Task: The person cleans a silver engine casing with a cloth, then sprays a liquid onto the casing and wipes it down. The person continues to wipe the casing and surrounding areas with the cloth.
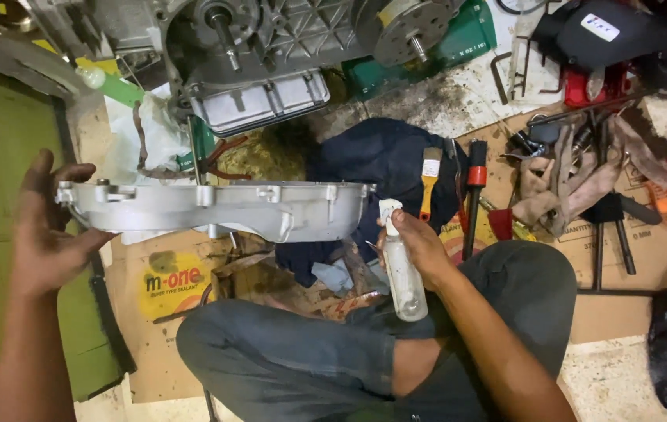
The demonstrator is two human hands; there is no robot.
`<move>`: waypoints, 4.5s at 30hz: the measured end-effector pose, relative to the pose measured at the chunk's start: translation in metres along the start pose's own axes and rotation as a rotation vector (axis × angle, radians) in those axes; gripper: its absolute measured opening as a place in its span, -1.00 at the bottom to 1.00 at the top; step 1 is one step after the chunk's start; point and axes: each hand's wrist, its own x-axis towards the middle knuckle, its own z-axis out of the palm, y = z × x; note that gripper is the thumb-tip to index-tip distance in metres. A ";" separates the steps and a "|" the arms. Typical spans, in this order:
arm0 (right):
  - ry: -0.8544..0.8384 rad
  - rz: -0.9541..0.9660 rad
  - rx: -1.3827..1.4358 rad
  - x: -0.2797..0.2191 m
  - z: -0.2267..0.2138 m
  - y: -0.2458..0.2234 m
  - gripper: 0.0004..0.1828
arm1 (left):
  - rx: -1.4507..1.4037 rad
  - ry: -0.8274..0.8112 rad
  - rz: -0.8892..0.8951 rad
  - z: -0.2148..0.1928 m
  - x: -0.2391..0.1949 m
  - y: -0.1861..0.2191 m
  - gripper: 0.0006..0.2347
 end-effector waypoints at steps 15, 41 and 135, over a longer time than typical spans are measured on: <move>-0.159 -0.354 -0.269 -0.026 0.035 0.005 -0.50 | 0.188 0.036 -0.234 0.017 0.034 0.069 -0.06; 0.198 0.040 0.128 0.017 0.000 -0.011 -0.47 | 0.121 0.060 -0.402 0.019 0.033 0.053 -0.14; 0.278 -0.588 -0.915 -0.030 0.000 -0.020 -0.61 | 0.903 0.016 -0.107 0.110 0.096 0.195 -0.08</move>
